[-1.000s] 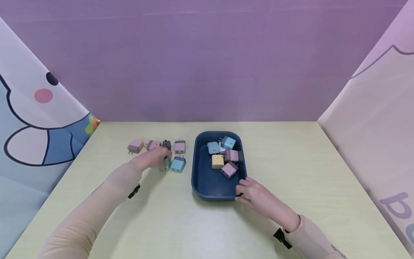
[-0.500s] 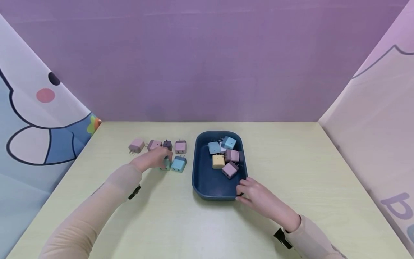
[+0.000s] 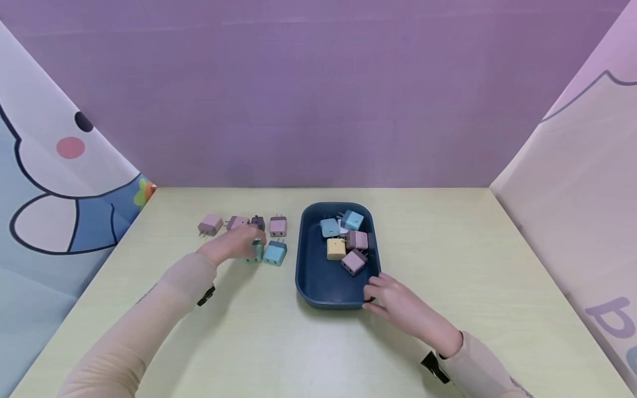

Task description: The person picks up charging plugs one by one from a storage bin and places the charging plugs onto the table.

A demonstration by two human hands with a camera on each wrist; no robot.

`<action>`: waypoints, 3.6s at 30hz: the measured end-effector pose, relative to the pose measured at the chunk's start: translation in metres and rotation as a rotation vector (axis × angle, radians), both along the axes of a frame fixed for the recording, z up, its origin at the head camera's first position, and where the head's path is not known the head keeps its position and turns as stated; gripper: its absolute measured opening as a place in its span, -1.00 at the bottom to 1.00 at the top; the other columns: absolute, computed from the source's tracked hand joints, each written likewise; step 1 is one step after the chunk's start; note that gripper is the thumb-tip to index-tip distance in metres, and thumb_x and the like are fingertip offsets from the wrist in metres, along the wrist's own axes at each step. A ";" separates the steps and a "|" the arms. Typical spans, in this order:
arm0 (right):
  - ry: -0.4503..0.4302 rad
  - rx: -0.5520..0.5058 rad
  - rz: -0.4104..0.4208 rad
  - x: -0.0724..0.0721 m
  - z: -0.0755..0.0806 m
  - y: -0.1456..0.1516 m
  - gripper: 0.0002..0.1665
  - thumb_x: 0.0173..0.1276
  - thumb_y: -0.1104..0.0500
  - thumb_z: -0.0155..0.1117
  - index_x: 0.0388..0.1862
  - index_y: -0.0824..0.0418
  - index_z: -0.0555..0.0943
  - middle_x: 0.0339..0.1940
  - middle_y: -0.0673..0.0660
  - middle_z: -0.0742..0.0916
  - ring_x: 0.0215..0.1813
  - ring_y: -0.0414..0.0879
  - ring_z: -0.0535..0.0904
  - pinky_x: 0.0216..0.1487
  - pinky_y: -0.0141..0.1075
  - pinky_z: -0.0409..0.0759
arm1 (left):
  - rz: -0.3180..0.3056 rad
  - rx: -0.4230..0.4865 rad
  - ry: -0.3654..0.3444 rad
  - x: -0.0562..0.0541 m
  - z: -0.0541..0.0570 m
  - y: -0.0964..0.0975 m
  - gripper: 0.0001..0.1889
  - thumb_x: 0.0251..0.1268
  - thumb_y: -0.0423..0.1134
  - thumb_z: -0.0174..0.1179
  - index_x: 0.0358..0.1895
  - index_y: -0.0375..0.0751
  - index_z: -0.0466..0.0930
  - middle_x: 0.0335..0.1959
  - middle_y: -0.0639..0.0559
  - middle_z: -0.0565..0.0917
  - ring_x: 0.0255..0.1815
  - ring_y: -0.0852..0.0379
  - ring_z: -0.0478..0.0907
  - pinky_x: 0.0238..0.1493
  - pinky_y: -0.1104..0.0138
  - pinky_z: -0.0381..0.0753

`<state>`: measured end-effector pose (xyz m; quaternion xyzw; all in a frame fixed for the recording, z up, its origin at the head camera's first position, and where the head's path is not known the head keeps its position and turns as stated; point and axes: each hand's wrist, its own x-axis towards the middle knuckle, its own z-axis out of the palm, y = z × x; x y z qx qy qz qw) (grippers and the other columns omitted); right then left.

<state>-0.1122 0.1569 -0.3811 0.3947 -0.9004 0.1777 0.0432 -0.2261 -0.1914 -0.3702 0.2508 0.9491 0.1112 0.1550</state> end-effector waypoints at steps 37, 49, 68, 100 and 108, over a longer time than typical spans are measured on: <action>0.013 -0.010 0.006 0.000 -0.001 0.000 -0.89 0.07 0.22 0.30 -0.53 0.11 0.51 -0.51 -0.11 0.48 -0.41 -0.25 0.27 -0.41 -0.45 0.34 | -0.035 -0.090 -0.050 0.004 0.052 0.064 -0.63 0.22 -0.16 0.08 0.06 -0.23 0.45 -0.02 -0.11 0.52 -0.06 0.02 0.48 -0.03 0.20 0.44; 0.018 -0.015 0.011 -0.001 0.000 0.000 -0.88 0.07 0.22 0.30 -0.53 0.12 0.51 -0.51 -0.10 0.49 -0.41 -0.26 0.27 -0.41 -0.44 0.35 | -0.068 -0.140 -0.055 0.001 0.061 0.097 -0.60 0.24 -0.13 0.06 0.11 -0.20 0.42 0.12 -0.09 0.44 0.10 0.04 0.39 0.08 0.25 0.37; 0.004 -0.003 0.003 -0.001 -0.001 0.001 -0.89 0.07 0.21 0.30 -0.53 0.11 0.52 -0.53 -0.11 0.48 -0.42 -0.26 0.27 -0.41 -0.44 0.34 | -0.143 -0.155 -0.049 -0.003 0.065 0.144 -0.61 0.23 -0.11 0.06 0.12 -0.10 0.42 0.15 0.00 0.42 0.12 0.12 0.36 0.07 0.29 0.37; 0.028 -0.049 0.023 -0.001 -0.002 0.003 -0.82 0.04 0.25 0.32 -0.56 0.10 0.47 -0.53 -0.09 0.46 -0.41 -0.26 0.25 -0.42 -0.47 0.31 | -0.264 -0.179 -0.102 0.006 0.045 0.209 -0.71 0.15 -0.34 0.14 -0.02 -0.11 0.54 -0.03 0.04 0.55 -0.23 0.21 0.45 -0.08 0.35 0.48; 0.026 -0.047 0.025 -0.002 -0.002 0.003 -0.82 0.05 0.24 0.31 -0.56 0.10 0.46 -0.53 -0.07 0.46 -0.40 -0.26 0.25 -0.41 -0.47 0.30 | -0.268 -0.175 -0.102 0.007 0.040 0.212 -0.75 0.15 -0.37 0.13 -0.08 -0.11 0.57 -0.08 0.06 0.57 -0.30 0.22 0.46 -0.14 0.36 0.50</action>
